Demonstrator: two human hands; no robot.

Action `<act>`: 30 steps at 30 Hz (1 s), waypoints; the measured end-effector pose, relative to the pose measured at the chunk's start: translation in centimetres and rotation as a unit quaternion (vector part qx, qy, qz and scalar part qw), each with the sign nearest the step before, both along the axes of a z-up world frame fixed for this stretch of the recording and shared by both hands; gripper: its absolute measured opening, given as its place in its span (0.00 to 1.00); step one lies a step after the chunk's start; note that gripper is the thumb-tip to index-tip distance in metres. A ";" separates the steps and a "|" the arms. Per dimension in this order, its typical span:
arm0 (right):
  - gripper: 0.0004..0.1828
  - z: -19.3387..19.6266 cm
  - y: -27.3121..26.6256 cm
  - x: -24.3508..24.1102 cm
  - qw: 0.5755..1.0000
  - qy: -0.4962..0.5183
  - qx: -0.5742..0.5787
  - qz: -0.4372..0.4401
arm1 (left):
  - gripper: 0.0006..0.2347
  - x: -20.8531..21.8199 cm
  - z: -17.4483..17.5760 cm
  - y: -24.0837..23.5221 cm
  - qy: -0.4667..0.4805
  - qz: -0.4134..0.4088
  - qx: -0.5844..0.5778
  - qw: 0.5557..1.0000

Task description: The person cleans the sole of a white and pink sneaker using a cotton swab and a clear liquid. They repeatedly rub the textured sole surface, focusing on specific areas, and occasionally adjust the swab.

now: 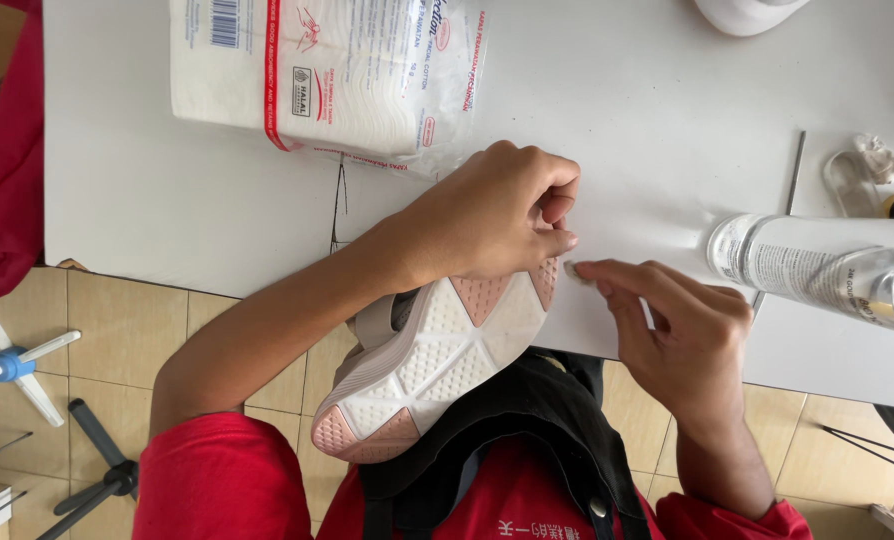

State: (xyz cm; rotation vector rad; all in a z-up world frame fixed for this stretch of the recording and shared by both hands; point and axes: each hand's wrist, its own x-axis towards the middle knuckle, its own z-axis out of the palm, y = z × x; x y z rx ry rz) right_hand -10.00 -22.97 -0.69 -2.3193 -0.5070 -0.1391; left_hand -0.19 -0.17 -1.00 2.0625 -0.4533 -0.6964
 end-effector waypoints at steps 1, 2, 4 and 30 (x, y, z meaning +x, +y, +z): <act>0.13 0.1 0.2 0.1 1.000 -0.002 0.001 0.000 | 0.16 0.1 0.3 0.1 -0.002 0.000 0.001 1.000; 0.11 0.2 0.3 0.1 1.000 0.004 -0.004 0.017 | 0.16 0.1 0.4 0.1 0.008 -0.002 0.008 1.000; 0.10 0.2 0.4 0.1 0.999 0.012 -0.009 0.031 | 0.16 0.1 0.8 -0.1 0.020 -0.007 0.014 1.000; 0.10 2.4 1.1 -1.6 0.976 0.011 0.217 -0.028 | 0.09 -2.8 3.4 2.8 -0.016 0.191 -0.350 0.917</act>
